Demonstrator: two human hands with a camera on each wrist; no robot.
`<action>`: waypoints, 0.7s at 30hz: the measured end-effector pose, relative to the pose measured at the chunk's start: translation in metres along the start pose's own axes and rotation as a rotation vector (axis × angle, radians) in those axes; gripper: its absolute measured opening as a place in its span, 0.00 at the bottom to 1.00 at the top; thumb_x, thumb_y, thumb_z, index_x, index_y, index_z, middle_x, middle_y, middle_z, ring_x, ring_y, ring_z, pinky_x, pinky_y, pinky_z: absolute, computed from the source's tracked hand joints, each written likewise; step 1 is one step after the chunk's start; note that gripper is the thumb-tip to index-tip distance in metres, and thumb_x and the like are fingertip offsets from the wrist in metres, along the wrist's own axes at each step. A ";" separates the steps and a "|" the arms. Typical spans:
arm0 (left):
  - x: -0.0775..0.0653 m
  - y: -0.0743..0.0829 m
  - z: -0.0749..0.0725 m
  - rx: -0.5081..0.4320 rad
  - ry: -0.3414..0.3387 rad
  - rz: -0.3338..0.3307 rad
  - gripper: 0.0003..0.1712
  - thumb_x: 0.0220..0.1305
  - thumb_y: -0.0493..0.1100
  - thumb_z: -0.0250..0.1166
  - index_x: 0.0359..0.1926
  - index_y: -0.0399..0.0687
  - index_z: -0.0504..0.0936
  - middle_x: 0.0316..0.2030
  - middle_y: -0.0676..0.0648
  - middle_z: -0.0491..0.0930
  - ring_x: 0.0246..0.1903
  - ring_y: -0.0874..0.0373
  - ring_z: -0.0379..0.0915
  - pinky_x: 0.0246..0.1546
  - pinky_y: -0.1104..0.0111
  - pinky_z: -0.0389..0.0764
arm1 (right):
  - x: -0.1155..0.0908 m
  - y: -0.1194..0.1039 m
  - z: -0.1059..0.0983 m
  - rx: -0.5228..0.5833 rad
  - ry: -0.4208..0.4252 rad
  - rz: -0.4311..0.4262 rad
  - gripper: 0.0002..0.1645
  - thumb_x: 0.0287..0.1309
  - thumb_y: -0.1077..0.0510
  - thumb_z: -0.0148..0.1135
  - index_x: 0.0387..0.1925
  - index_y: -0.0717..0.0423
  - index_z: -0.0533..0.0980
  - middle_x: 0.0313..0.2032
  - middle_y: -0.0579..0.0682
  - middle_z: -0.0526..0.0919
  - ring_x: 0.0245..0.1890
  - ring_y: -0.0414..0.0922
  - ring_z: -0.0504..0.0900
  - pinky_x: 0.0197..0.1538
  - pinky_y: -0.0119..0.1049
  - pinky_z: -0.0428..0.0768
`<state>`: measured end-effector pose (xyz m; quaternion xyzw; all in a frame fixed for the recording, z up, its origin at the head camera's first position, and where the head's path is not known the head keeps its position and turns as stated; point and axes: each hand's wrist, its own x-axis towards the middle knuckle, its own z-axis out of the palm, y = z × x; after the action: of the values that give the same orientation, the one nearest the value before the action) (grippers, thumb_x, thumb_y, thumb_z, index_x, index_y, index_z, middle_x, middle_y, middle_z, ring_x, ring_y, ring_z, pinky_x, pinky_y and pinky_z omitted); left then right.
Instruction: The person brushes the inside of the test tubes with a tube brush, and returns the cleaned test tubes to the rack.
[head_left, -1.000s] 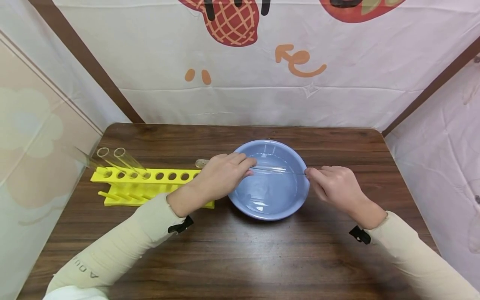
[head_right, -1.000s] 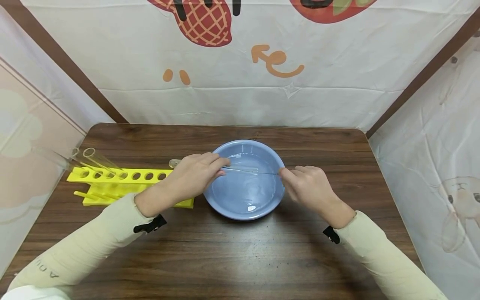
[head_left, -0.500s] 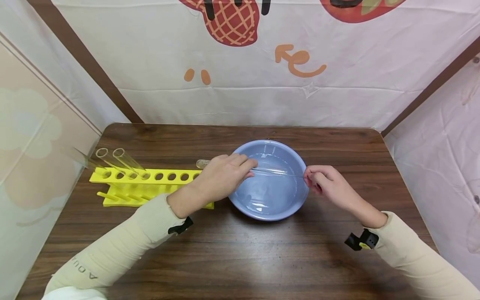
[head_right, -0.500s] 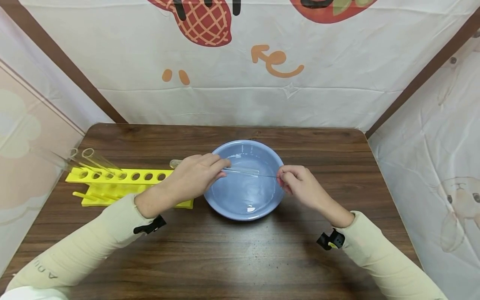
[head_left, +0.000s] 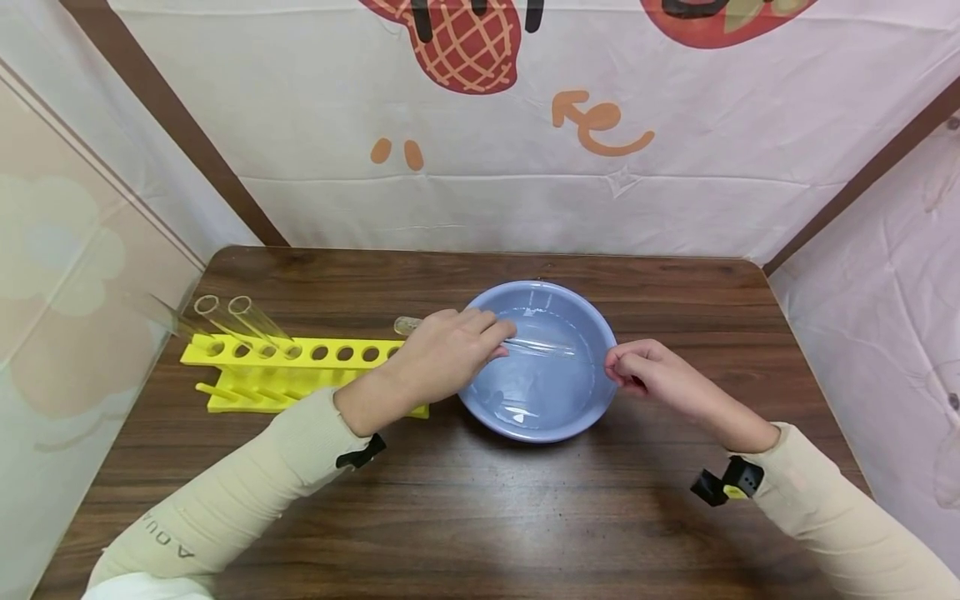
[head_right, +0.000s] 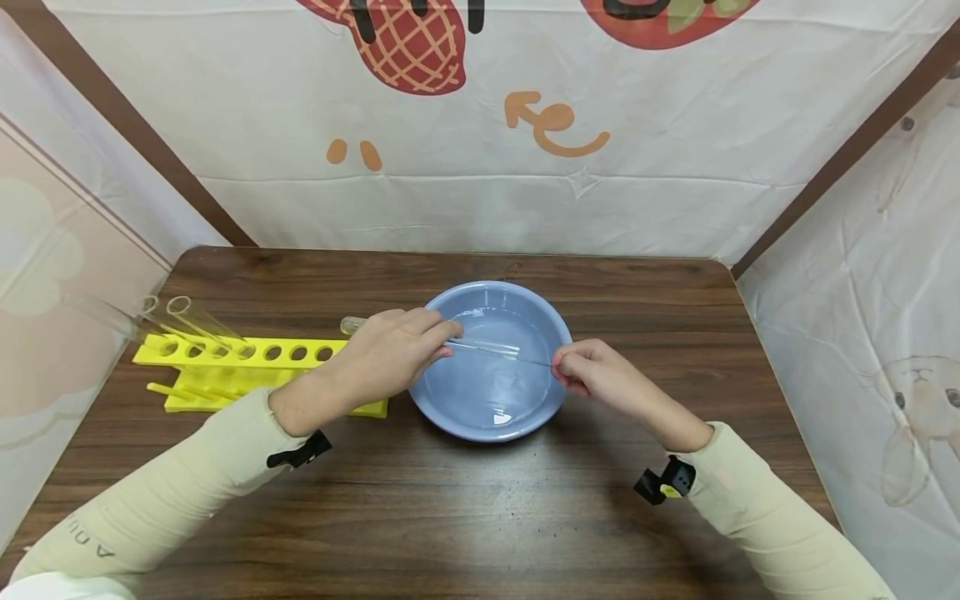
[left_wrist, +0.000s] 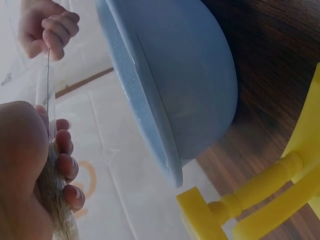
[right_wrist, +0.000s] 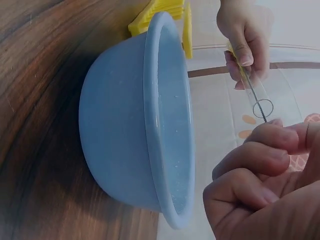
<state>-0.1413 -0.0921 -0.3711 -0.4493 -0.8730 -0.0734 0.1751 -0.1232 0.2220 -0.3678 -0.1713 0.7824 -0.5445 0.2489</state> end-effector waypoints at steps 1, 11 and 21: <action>0.000 0.000 0.000 -0.002 0.000 -0.001 0.14 0.74 0.49 0.62 0.51 0.46 0.81 0.36 0.49 0.82 0.34 0.56 0.79 0.25 0.68 0.76 | 0.000 0.000 0.000 0.001 -0.002 0.002 0.10 0.58 0.70 0.41 0.25 0.72 0.66 0.19 0.45 0.62 0.20 0.38 0.57 0.24 0.32 0.56; -0.002 -0.002 0.001 -0.017 -0.001 0.003 0.14 0.74 0.51 0.62 0.50 0.48 0.82 0.36 0.50 0.83 0.35 0.56 0.81 0.27 0.65 0.80 | -0.005 0.005 -0.002 -0.422 0.214 -0.238 0.15 0.58 0.73 0.52 0.27 0.54 0.80 0.23 0.40 0.74 0.24 0.36 0.69 0.28 0.30 0.68; -0.003 -0.004 -0.002 -0.028 0.029 0.019 0.12 0.71 0.49 0.66 0.49 0.48 0.82 0.35 0.50 0.82 0.32 0.56 0.79 0.26 0.64 0.80 | -0.003 0.016 -0.004 -0.531 0.308 -0.458 0.18 0.49 0.74 0.49 0.24 0.50 0.77 0.19 0.35 0.68 0.18 0.31 0.62 0.22 0.25 0.61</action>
<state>-0.1423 -0.0968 -0.3699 -0.4587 -0.8650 -0.0906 0.1819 -0.1229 0.2325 -0.3815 -0.3164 0.8660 -0.3836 -0.0527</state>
